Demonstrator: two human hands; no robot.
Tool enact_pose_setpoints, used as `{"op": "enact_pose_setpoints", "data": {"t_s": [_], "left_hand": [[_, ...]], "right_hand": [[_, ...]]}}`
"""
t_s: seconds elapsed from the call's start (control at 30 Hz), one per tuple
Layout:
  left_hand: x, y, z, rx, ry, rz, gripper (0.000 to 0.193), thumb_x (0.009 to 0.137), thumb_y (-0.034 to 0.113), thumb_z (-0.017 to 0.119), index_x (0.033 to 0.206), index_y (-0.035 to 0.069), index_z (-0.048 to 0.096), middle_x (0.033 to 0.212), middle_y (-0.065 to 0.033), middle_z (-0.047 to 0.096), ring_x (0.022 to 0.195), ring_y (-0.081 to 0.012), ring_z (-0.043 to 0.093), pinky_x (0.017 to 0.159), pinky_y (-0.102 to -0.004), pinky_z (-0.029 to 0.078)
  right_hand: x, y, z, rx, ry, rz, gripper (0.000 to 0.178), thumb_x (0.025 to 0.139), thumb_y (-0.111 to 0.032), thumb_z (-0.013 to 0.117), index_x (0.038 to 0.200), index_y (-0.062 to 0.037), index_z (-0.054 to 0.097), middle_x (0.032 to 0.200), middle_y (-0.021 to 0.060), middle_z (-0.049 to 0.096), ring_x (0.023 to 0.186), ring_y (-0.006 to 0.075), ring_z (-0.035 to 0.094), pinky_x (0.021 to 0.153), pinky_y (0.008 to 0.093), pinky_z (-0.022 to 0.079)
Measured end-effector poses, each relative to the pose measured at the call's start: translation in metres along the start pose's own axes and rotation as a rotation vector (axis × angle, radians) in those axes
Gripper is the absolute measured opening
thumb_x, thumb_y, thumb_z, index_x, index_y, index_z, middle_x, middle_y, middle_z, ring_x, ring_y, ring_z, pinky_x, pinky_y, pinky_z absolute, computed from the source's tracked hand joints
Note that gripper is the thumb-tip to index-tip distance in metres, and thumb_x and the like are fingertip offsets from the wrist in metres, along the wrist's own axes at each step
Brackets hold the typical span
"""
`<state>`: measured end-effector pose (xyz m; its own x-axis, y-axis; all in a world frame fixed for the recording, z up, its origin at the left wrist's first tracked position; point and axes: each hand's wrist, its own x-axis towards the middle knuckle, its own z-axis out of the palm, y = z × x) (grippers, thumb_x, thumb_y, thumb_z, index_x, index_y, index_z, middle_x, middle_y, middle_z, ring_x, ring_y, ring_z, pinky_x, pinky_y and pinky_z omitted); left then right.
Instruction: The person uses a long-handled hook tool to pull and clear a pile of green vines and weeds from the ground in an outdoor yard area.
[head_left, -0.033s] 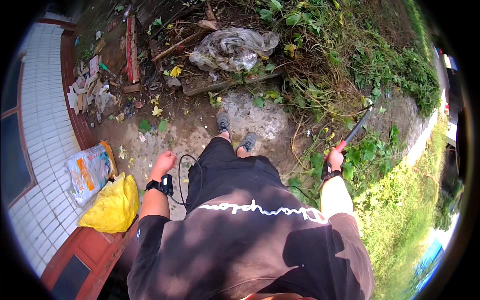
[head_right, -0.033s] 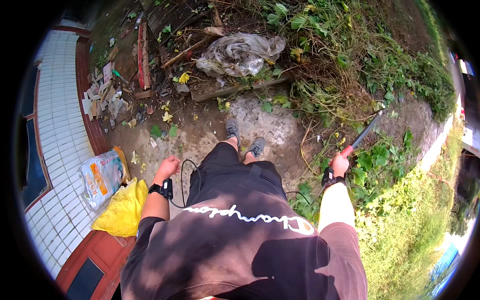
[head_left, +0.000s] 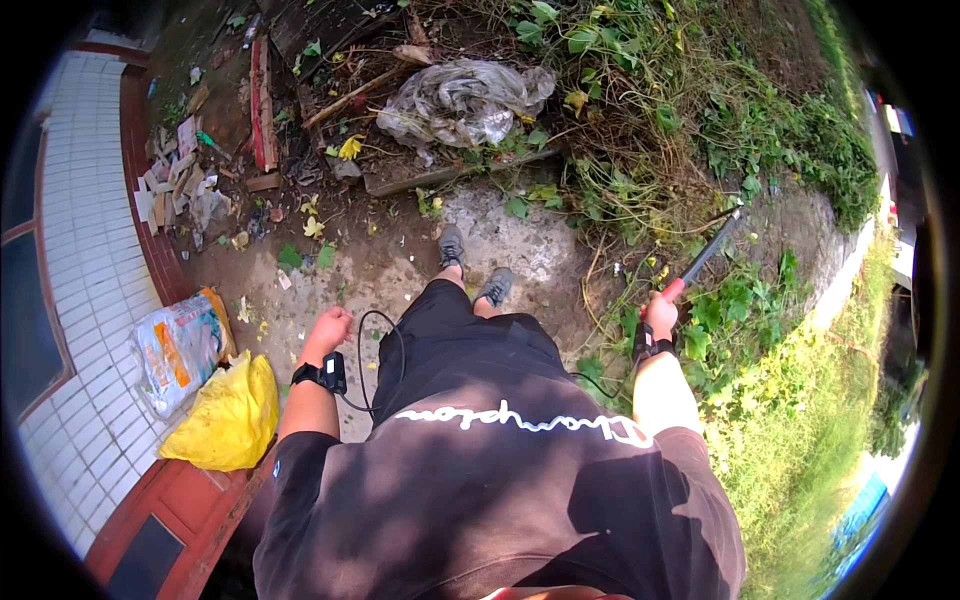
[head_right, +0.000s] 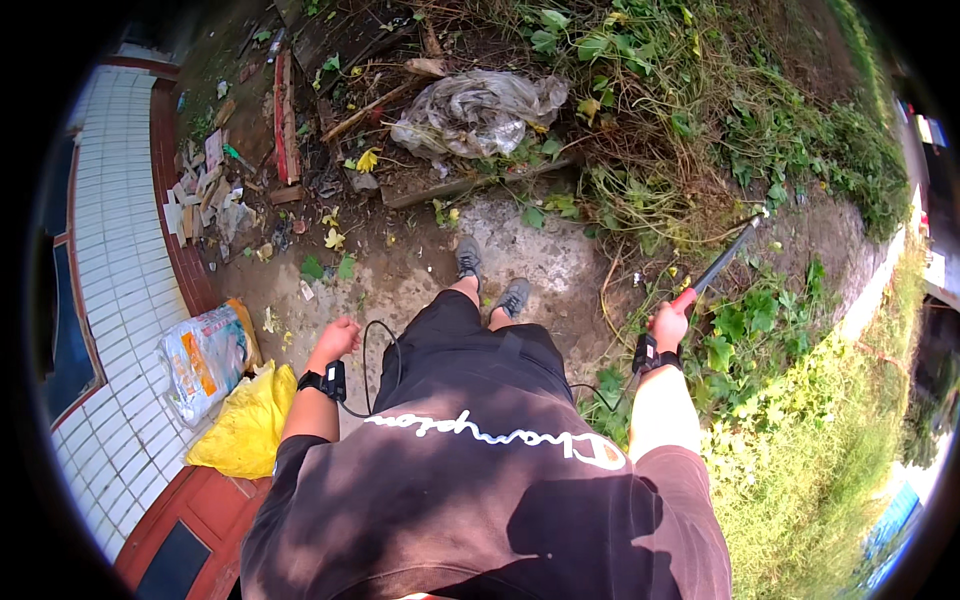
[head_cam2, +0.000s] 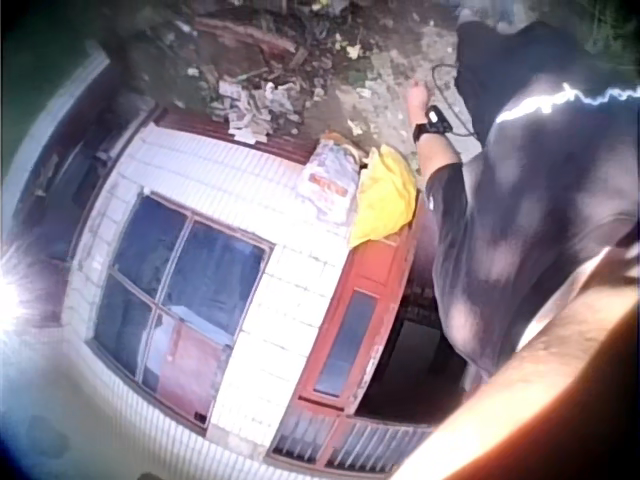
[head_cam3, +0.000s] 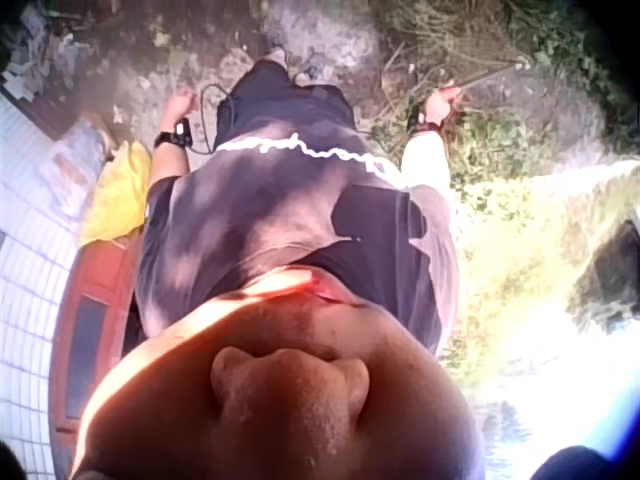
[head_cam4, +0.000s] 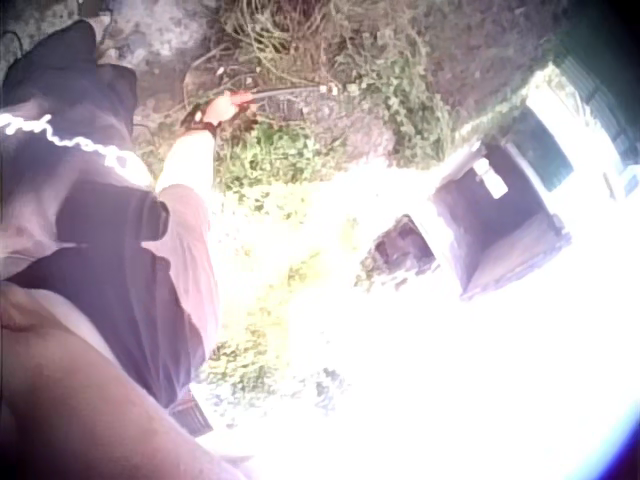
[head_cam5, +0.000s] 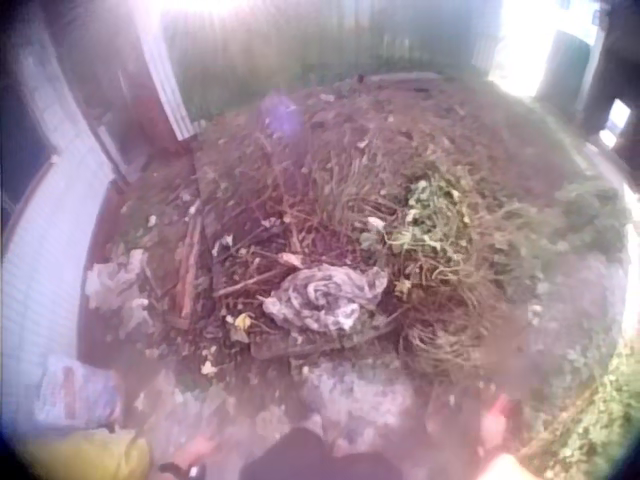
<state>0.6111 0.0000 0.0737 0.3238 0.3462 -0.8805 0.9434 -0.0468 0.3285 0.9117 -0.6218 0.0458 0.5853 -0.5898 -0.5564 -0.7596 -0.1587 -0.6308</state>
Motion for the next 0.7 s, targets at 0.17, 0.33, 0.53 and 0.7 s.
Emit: {"op": "enact_pose_setpoints", "data": {"t_s": [0.17,0.33,0.53,0.7], "left_hand": [[0.061,0.003,-0.012,-0.083,-0.120,-0.123,0.015,0.090,0.018,0.054,0.094,0.004,0.057,0.070,-0.0076,0.061,0.059,-0.0178,0.062,0.054,-0.0327,0.050],[0.185,0.112,-0.028,0.403,0.046,0.142,0.026,0.070,0.024,0.062,0.082,0.003,0.071,0.086,-0.0208,0.067,0.085,-0.0382,0.065,0.079,-0.0470,0.052],[0.096,0.441,0.042,0.918,0.119,0.629,0.028,0.077,0.020,0.055,0.090,0.001,0.071,0.102,-0.0220,0.067,0.094,-0.0373,0.065,0.081,-0.0444,0.052],[-0.037,0.612,0.121,0.740,0.100,0.574,0.033,0.085,0.019,0.056,0.113,0.006,0.068,0.118,-0.0149,0.065,0.107,-0.0311,0.064,0.089,-0.0425,0.051]], "right_hand": [[-0.027,-0.068,0.041,-0.272,-0.039,-0.152,0.018,0.078,-0.015,0.062,0.081,0.0007,0.056,0.057,0.0056,0.055,0.043,0.0170,0.055,0.041,0.0310,0.044],[0.018,-0.166,0.086,-0.441,-0.182,-0.526,0.015,0.075,-0.014,0.063,0.083,-0.0023,0.057,0.061,0.0045,0.057,0.047,0.0159,0.055,0.046,0.0316,0.045],[0.037,-0.312,0.184,-0.513,-0.495,-0.646,0.013,0.078,-0.013,0.063,0.081,-0.0046,0.053,0.058,0.0017,0.051,0.042,0.0134,0.049,0.039,0.0296,0.039],[0.102,-0.366,0.258,-0.641,-0.687,-0.653,0.032,0.084,-0.032,0.067,0.080,-0.0032,0.055,0.056,0.0020,0.052,0.042,0.0147,0.051,0.039,0.0304,0.040]]}}
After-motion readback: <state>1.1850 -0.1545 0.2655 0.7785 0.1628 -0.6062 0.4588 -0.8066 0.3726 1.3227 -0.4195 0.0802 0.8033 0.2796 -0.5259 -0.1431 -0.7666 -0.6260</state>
